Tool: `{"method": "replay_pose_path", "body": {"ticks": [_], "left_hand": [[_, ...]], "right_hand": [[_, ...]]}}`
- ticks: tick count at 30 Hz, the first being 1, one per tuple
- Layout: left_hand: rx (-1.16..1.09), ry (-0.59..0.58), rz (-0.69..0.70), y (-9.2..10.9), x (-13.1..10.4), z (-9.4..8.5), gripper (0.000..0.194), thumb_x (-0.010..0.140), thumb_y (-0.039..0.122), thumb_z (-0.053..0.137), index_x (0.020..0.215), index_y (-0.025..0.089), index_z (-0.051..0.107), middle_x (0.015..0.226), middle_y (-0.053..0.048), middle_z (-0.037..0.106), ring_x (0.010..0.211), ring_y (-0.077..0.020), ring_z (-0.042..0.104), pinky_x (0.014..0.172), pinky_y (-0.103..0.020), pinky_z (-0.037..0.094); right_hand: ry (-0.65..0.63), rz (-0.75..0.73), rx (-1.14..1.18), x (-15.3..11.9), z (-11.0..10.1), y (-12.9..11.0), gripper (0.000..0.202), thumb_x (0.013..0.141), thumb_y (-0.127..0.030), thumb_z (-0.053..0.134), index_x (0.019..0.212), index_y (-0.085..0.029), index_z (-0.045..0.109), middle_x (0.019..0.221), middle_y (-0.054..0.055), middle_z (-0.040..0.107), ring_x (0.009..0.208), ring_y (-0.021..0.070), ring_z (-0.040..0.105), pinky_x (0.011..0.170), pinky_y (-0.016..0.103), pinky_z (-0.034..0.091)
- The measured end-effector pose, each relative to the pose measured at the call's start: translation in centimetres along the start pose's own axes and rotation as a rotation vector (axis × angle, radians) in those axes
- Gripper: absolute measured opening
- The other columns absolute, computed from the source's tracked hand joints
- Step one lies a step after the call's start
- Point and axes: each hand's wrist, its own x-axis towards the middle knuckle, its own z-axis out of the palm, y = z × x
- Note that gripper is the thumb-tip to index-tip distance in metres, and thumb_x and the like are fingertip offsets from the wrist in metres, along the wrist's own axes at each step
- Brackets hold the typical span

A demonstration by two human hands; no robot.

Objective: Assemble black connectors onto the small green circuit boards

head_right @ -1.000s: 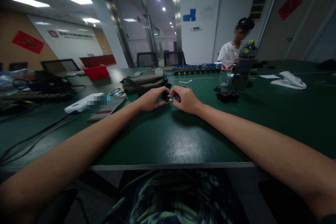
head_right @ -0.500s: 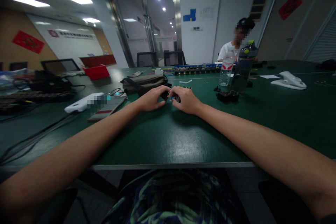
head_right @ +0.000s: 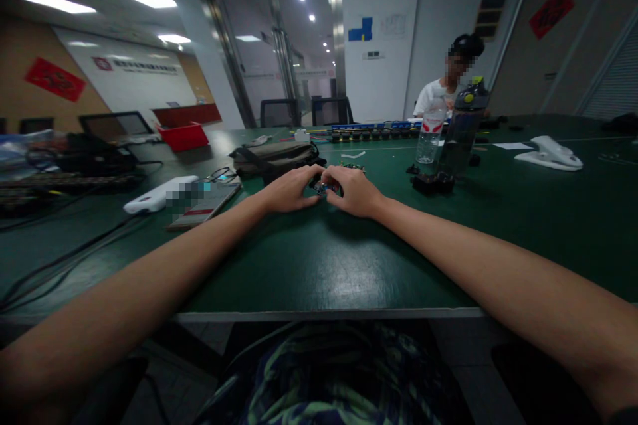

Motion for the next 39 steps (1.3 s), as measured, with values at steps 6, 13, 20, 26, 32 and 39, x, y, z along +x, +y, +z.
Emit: {"method": "replay_pose_path", "body": {"ticks": [6, 13, 20, 26, 32, 39], "left_hand": [[0.01, -0.004, 0.004, 0.13, 0.07, 0.12, 0.039, 0.078, 0.027, 0.06, 0.115, 0.019, 0.048, 0.106, -0.009, 0.062, 0.101, -0.0259, 0.06, 0.09, -0.039, 0.049], [0.045, -0.004, 0.023, 0.23, 0.18, 0.21, 0.036, 0.077, 0.027, 0.06, 0.111, 0.019, 0.049, 0.105, -0.009, 0.061, 0.101, -0.0266, 0.058, 0.09, -0.039, 0.048], [0.029, 0.007, 0.026, 0.84, 0.11, 0.02, 0.044, 0.079, 0.027, 0.06, 0.12, 0.018, 0.048, 0.11, -0.009, 0.061, 0.105, -0.026, 0.058, 0.092, -0.038, 0.048], [0.037, 0.011, 0.029, 0.72, 0.08, 0.13, 0.046, 0.079, 0.028, 0.06, 0.122, 0.019, 0.048, 0.111, -0.009, 0.063, 0.106, -0.0266, 0.059, 0.093, -0.039, 0.047], [0.082, 0.02, 0.02, 0.5, 0.19, 0.09, 0.047, 0.078, 0.03, 0.061, 0.122, 0.019, 0.049, 0.115, -0.01, 0.063, 0.107, -0.0276, 0.059, 0.094, -0.04, 0.048], [0.084, 0.026, 0.001, 0.32, 0.18, 0.07, 0.047, 0.079, 0.031, 0.06, 0.123, 0.016, 0.05, 0.116, -0.013, 0.063, 0.108, -0.0292, 0.06, 0.094, -0.042, 0.048]], "right_hand": [[-0.027, 0.03, -0.002, -0.03, 0.08, 0.06, 0.013, 0.078, -0.016, 0.058, 0.09, -0.019, 0.057, 0.074, -0.001, 0.056, 0.064, 0.0134, 0.049, 0.067, 0.026, 0.039], [-0.049, 0.054, -0.008, -0.04, 0.17, 0.36, 0.014, 0.08, -0.016, 0.059, 0.094, -0.019, 0.058, 0.075, -0.001, 0.057, 0.066, 0.0141, 0.05, 0.068, 0.026, 0.039], [-0.083, 0.043, -0.029, 0.09, 0.25, 0.65, 0.01, 0.084, -0.017, 0.061, 0.093, -0.017, 0.064, 0.079, 0.002, 0.062, 0.069, 0.015, 0.053, 0.07, 0.028, 0.041], [-0.109, 0.051, -0.027, 0.07, 0.24, 0.73, 0.018, 0.078, -0.013, 0.065, 0.096, -0.016, 0.067, 0.079, 0.002, 0.063, 0.07, 0.0155, 0.055, 0.071, 0.028, 0.043], [-0.096, 0.065, -0.025, 0.05, 0.19, 0.67, 0.027, 0.073, -0.008, 0.062, 0.098, -0.017, 0.066, 0.077, 0.001, 0.061, 0.07, 0.0152, 0.054, 0.07, 0.028, 0.043], [-0.057, 0.089, -0.034, 0.04, 0.03, 0.26, 0.026, 0.072, -0.011, 0.06, 0.097, -0.016, 0.065, 0.074, 0.0, 0.059, 0.066, 0.0143, 0.053, 0.069, 0.028, 0.042]]}}
